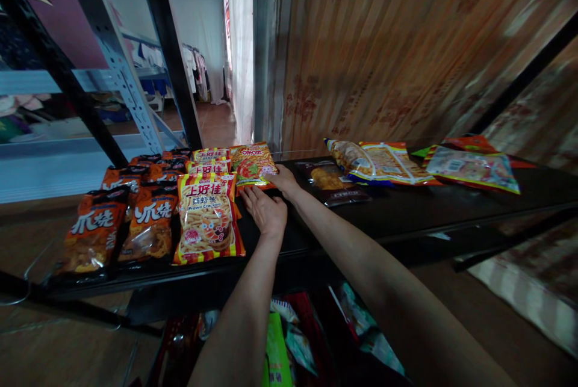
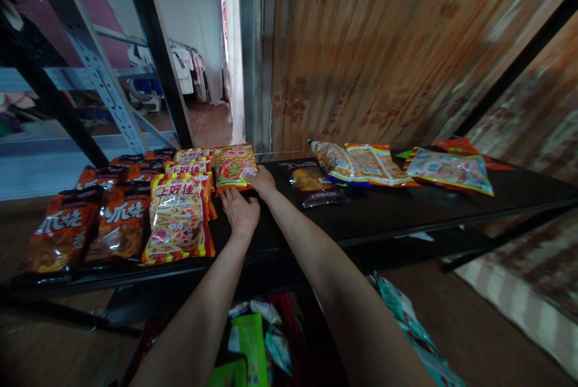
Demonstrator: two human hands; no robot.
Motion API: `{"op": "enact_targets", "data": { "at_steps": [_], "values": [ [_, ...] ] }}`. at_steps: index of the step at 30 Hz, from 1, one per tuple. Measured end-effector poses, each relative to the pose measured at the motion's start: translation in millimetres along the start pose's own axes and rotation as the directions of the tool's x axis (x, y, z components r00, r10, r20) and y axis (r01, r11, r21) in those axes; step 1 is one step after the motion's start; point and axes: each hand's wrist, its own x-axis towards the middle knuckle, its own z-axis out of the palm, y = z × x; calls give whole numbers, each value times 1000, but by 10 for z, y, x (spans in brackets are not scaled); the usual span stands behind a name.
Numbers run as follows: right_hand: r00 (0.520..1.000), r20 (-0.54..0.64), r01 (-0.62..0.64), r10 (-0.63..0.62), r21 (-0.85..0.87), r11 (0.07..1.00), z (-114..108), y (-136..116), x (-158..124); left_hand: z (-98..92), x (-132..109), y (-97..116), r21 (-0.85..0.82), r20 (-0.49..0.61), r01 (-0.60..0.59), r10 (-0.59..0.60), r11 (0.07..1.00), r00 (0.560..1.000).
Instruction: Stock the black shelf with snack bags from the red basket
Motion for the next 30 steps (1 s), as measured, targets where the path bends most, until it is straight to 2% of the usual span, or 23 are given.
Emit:
{"op": "enact_targets", "data": {
  "at_steps": [3,8,11,15,20,30],
  "values": [
    [997,-70,7,-17,-144,990,-38,-53,-71,0,5,2,8,3,0,0,1000,1000],
    [994,-89,32,-58,-276,961,-136,-128,-205,1,22,-7,27,11,-13,12,1000,1000],
    [991,-45,101,-123,-333,938,-205,-152,-322,0,34,-11,28,7,-19,19,999,1000],
    [986,55,167,-158,-369,914,-254,-135,-439,-34,45,4,71,-20,-10,11,997,1000],
    [988,43,153,-147,-355,922,-231,-63,-416,-92,52,-15,140,-12,-31,33,990,999],
    [977,56,212,-205,-345,915,-201,-26,-334,-43,77,-88,175,-5,-35,37,984,999]
  ]
}}
